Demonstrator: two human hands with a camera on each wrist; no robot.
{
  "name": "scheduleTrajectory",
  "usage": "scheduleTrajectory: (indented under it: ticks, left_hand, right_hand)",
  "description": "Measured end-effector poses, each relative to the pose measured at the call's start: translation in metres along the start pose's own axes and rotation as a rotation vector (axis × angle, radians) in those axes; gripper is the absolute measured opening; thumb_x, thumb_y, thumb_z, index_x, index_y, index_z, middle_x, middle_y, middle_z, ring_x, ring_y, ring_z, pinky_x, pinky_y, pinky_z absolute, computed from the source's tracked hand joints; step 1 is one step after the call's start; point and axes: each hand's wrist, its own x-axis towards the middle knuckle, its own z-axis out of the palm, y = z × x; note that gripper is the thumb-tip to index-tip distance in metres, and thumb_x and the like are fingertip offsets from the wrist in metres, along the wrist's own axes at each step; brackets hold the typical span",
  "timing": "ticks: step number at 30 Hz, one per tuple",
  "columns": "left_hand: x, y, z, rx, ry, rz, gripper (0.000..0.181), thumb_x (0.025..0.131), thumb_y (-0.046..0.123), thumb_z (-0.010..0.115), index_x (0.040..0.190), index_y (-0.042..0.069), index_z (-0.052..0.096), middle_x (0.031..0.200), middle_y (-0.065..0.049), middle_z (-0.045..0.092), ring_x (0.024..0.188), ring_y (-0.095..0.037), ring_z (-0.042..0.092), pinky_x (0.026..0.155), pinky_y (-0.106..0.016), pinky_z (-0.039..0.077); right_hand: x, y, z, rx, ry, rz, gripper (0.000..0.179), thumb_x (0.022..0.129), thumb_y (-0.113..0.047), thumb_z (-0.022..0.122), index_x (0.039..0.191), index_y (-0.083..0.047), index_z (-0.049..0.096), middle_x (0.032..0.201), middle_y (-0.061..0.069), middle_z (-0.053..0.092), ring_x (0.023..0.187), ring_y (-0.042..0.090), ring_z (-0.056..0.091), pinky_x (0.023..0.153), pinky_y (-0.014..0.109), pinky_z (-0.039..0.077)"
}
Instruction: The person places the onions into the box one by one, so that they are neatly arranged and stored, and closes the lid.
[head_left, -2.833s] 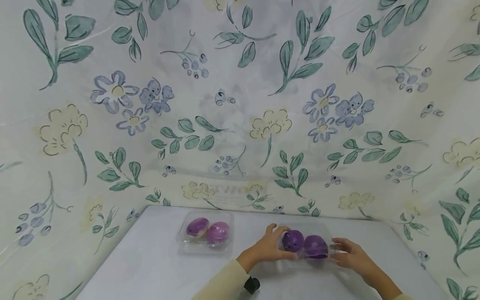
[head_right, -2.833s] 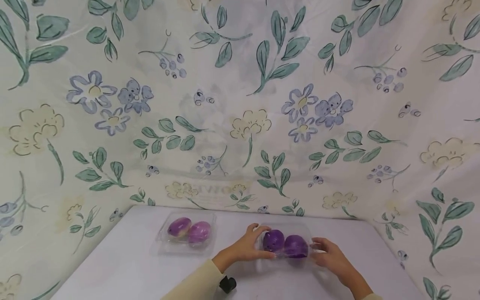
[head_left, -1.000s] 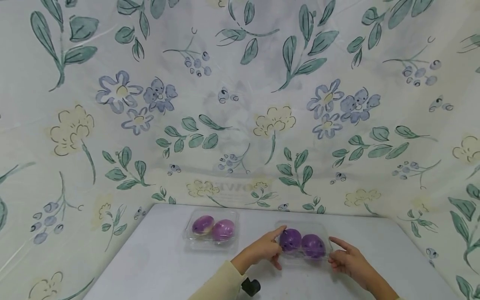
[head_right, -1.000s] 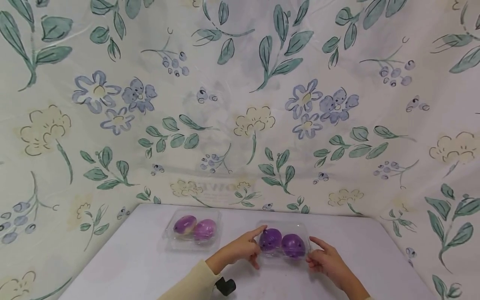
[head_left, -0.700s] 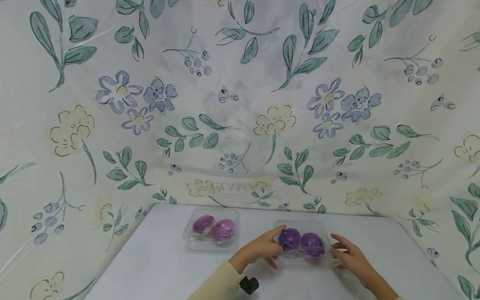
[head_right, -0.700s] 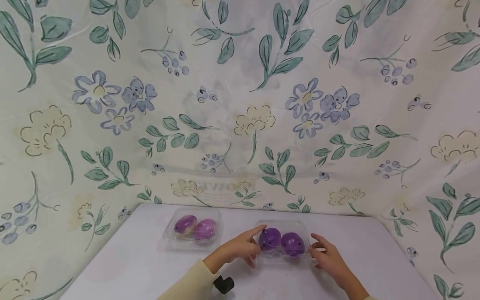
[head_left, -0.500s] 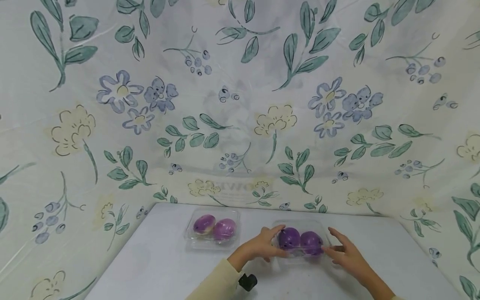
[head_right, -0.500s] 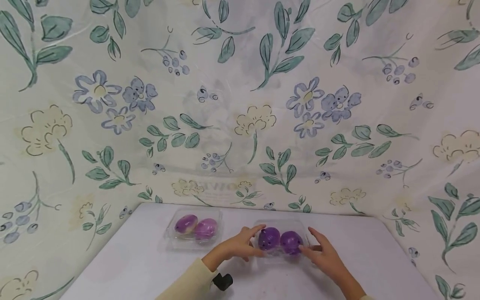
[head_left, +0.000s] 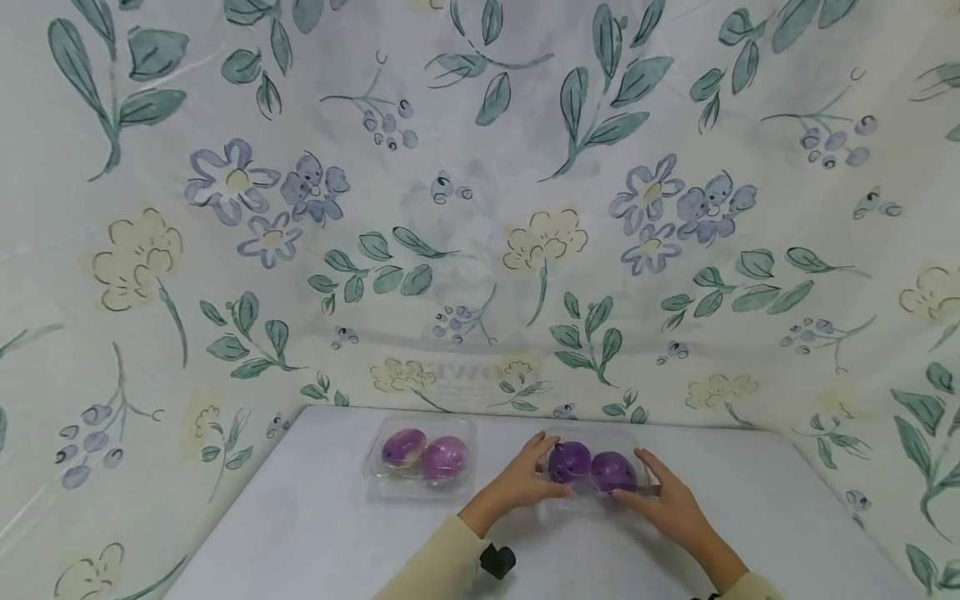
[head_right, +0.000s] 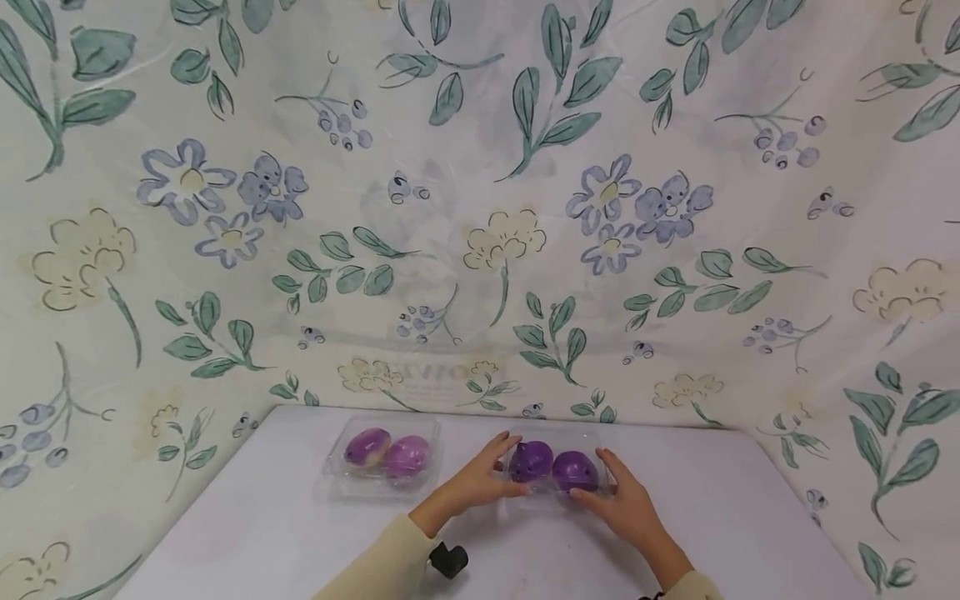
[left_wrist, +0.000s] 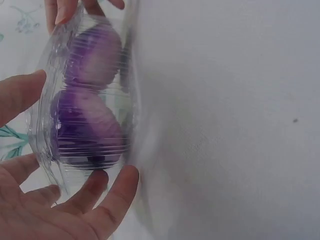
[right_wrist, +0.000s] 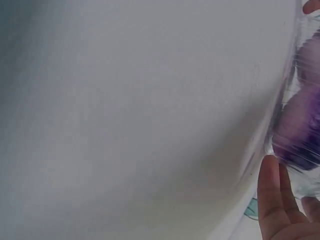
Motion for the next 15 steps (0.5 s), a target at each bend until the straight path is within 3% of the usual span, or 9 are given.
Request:
scheduleTrajectory:
  ticks: [3,7,15]
  left_hand:
    - [0.003,0.000,-0.002,-0.044,-0.012,-0.015,0.085,0.082,0.017,0.080,0.153,0.007,0.035,0.163,-0.023,0.016,0.126,-0.046,0.052,0.105,-0.057,0.044]
    - [0.008,-0.001,-0.001,-0.067,-0.017,-0.031,0.085,0.082,0.016,0.080,0.153,0.007,0.034,0.163,-0.024,0.015,0.129,-0.049,0.049,0.108,-0.058,0.041]
    - [0.015,-0.004,0.003,-0.054,-0.005,-0.045,0.084,0.081,0.013,0.080,0.152,0.006,0.036,0.162,-0.024,0.017,0.131,-0.047,0.048,0.110,-0.056,0.040]
  right_hand:
    - [0.005,-0.002,0.001,0.048,0.008,0.043,0.093,0.080,-0.047,0.079,0.152,-0.009,0.035,0.156,0.028,0.030,0.112,0.047,0.062,0.086,0.051,0.056]
    - [0.009,0.000,0.004,0.140,0.021,0.075,0.092,0.078,-0.040,0.083,0.152,-0.010,0.036,0.155,0.031,0.030,0.086,0.026,0.068,0.064,0.033,0.056]
    - [0.012,0.004,0.005,0.165,0.011,0.106,0.092,0.078,-0.041,0.082,0.152,-0.013,0.035,0.153,0.034,0.031,0.076,0.018,0.065,0.062,0.032,0.055]
